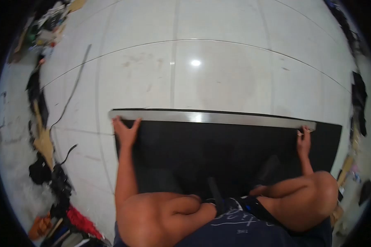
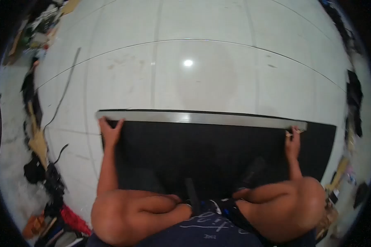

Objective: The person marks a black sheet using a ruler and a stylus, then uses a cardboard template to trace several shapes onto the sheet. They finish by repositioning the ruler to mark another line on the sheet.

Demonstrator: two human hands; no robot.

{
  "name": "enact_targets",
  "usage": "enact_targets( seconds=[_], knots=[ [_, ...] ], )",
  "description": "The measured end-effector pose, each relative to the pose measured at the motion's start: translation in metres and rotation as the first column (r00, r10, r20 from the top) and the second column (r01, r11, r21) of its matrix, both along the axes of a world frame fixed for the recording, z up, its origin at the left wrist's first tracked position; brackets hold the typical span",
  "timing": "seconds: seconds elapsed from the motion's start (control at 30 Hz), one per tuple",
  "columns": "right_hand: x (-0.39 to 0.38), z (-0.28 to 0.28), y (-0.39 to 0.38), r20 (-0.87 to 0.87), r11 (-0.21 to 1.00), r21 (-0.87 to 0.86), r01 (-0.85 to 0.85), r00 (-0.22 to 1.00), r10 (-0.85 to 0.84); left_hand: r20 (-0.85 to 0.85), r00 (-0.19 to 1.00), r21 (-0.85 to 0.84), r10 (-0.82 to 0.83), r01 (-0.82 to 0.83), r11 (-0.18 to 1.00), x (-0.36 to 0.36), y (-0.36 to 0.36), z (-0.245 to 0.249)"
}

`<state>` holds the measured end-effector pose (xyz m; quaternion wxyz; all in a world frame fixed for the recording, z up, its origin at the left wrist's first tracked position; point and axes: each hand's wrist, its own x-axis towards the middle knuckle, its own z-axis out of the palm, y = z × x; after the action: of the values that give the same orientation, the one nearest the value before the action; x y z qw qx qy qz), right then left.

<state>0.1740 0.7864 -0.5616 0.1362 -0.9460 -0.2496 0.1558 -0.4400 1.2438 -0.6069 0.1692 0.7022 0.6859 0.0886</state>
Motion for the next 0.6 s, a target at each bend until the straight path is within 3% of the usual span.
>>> enact_targets(
  seconds=[0.03,0.1,0.23,0.43,0.6],
  knots=[
    [0.002,-0.015,-0.006,0.081,0.996,0.085,0.004,0.997,-0.010,-0.016,1.000,-0.023,0.006,-0.007,1.000,0.001,0.002,0.004],
    [0.006,-0.008,-0.008,0.102,1.000,-0.005,-0.029,0.994,0.029,-0.081,0.996,-0.096,-0.025,0.017,0.995,0.000,0.011,0.009],
    [0.012,-0.027,-0.018,0.211,0.992,0.050,-0.112,0.972,0.099,-0.080,0.990,-0.196,-0.114,0.096,0.976,0.002,0.030,0.020],
    [0.006,-0.019,-0.011,0.222,0.994,0.016,-0.111,0.969,0.105,-0.294,0.949,-0.336,-0.112,0.008,0.942,0.025,0.037,0.042],
    [0.008,-0.010,-0.011,0.183,0.997,-0.007,-0.076,0.980,0.076,-0.229,0.968,-0.330,-0.106,0.025,0.944,0.006,0.051,0.015]
  ],
)
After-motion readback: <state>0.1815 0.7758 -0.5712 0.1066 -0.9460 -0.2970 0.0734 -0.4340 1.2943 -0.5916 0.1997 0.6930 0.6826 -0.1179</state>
